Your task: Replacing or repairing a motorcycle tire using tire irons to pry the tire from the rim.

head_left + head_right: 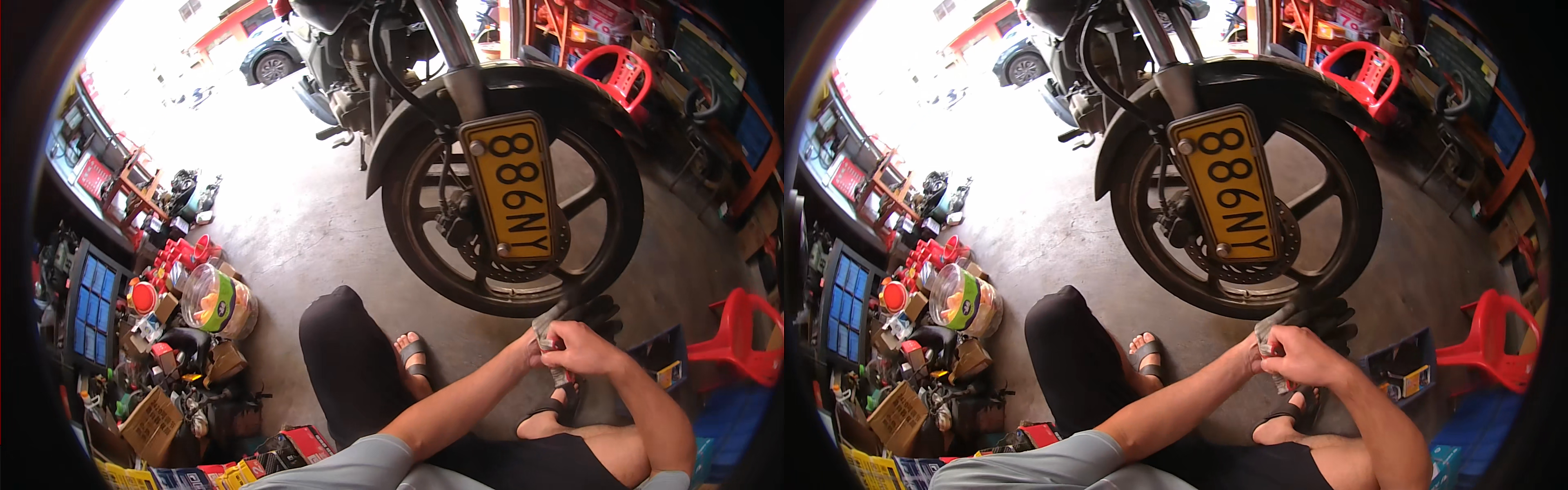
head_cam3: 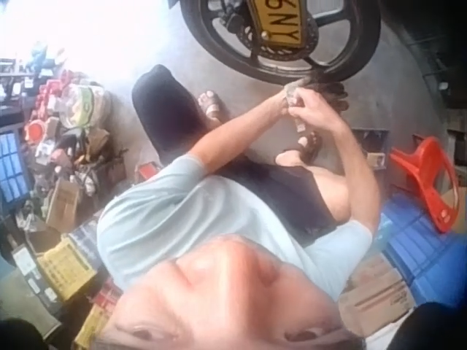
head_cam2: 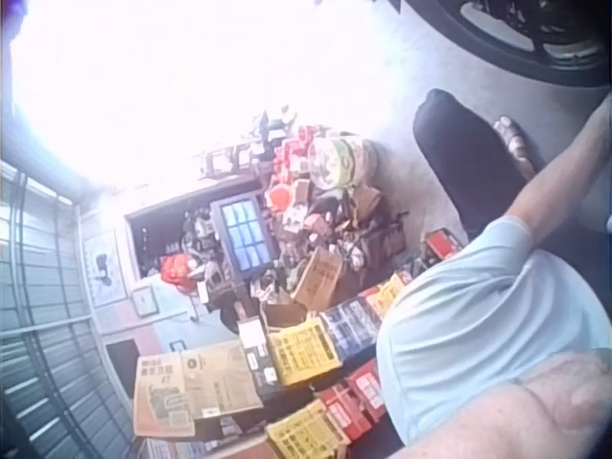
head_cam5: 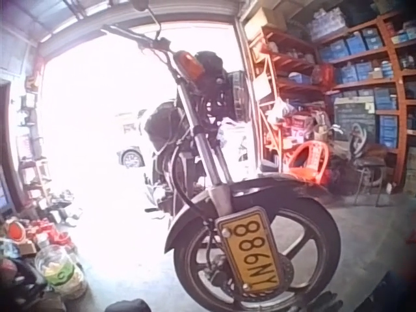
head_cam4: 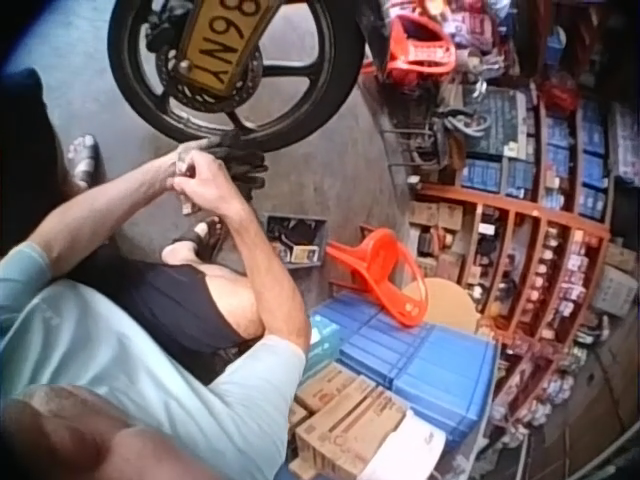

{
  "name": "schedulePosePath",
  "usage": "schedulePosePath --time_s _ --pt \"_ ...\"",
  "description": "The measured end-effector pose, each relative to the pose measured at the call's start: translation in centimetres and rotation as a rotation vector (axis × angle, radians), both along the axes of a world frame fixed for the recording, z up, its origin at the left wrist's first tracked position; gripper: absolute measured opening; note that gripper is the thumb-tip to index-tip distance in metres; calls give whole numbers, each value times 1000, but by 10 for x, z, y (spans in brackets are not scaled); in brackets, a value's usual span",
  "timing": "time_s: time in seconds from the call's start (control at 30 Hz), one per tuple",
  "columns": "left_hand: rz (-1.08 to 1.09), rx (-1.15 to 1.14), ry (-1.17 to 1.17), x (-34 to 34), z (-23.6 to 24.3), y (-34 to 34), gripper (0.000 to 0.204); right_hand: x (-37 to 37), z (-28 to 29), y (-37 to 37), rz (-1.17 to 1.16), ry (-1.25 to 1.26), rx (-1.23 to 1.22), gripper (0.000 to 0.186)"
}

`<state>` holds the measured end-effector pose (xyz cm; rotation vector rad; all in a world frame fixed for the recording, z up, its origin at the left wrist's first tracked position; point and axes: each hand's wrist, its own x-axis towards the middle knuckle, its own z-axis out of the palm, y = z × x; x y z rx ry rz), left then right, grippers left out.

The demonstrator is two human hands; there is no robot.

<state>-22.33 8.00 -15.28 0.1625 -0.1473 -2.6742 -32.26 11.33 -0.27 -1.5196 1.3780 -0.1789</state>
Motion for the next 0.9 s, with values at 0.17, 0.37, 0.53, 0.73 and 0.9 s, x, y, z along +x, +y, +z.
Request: schedulePosePath --time_s 0.17,0.37,0.53,0.73,0.9 --pt "236 -454 -477 -4 -7 -7 36 16 -1 0 137 -194 44 21" --pt "504 -1120 -1187 -27 -26 -15 30 2 -4 4 146 -36 24 23" --pt "644 -585 -1240 -6 -28 -18 31 -49 -44 -11 -134 150 13 19" --pt "432 -718 -990 -19 -12 4 41 -54 -63 -19 -485 -262 4 18" --pt "371 -652 -959 -12 38 -1 59 -53 -75 -19 -643 -598 -21 14"
